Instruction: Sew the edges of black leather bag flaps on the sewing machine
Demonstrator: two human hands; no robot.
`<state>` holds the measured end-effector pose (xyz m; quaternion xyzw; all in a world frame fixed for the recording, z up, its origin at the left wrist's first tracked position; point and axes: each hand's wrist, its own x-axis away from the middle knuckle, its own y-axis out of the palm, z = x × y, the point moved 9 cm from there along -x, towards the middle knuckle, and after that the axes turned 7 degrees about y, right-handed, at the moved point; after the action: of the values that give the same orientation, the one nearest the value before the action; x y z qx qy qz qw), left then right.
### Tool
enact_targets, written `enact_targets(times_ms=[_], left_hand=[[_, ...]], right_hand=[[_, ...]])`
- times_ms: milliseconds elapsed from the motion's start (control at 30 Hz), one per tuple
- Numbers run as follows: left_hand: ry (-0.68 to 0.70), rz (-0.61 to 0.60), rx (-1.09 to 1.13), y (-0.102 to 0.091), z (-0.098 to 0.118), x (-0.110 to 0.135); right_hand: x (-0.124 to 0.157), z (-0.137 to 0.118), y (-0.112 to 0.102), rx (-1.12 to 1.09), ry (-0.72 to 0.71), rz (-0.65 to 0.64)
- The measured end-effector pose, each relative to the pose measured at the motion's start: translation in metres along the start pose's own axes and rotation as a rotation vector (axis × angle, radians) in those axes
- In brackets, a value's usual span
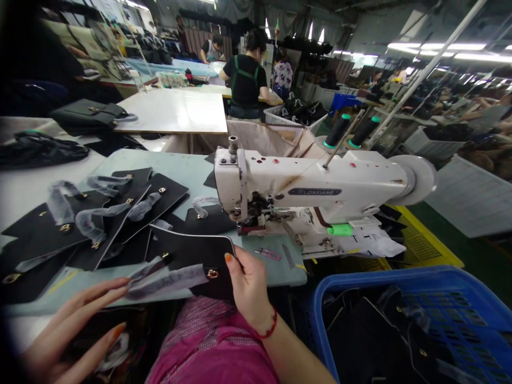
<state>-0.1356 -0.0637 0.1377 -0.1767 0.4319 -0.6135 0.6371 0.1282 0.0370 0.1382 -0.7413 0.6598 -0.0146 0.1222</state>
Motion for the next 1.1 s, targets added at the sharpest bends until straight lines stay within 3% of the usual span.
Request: enact_targets(times_ms=[100, 167, 267, 367, 467, 567, 667, 733, 833, 900, 967, 1033, 1100], left_hand=[[-0.004, -0.026, 0.093, 0.032, 0.013, 0.000], [-0.016, -0.037, 0.208, 0.062, 0.024, 0.003], [-0.060, 0.066, 0.431, 0.095, 0.034, 0.011], [-0.203, 0.168, 0.647, 0.111, 0.026, 0.024], [-0.321, 0.215, 0.757, 0.114, 0.015, 0.036], [-0.438, 0.294, 0.705, 0.104, 0.000, 0.043], [-0.520, 0.350, 0.549, 0.082, -0.015, 0.041], [-0.444, 0.345, 0.410, 0.055, -0.016, 0.032], [-0.150, 0.203, 0.175, 0.008, 0.001, 0.015], [0.008, 0.028, 0.073, -0.015, 0.013, 0.012], [0.033, -0.068, 0.049, -0.037, 0.011, 0.018], [-0.054, -0.038, 0.103, -0.057, -0.003, 0.027], [-0.262, 0.083, 0.242, -0.067, -0.028, 0.037]], right_hand=[[0.004, -0.011, 0.019, 0.000, -0.031, -0.072], [0.012, -0.017, 0.041, 0.002, -0.051, -0.207], [0.027, -0.019, 0.072, 0.001, -0.090, -0.415], [0.034, -0.011, 0.086, -0.032, -0.098, -0.506], [0.034, -0.008, 0.099, -0.051, -0.131, -0.563], [0.036, -0.014, 0.116, 0.057, -0.248, -0.593], [0.036, -0.026, 0.131, 0.257, -0.385, -0.528], [0.036, -0.041, 0.137, 0.378, -0.476, -0.500], [0.035, -0.071, 0.137, 0.530, -0.618, -0.611], [0.029, -0.088, 0.125, 0.598, -0.673, -0.724], [0.014, -0.098, 0.100, 0.610, -0.659, -0.777], [-0.010, -0.099, 0.062, 0.562, -0.567, -0.689], [-0.034, -0.090, 0.019, 0.491, -0.406, -0.477]])
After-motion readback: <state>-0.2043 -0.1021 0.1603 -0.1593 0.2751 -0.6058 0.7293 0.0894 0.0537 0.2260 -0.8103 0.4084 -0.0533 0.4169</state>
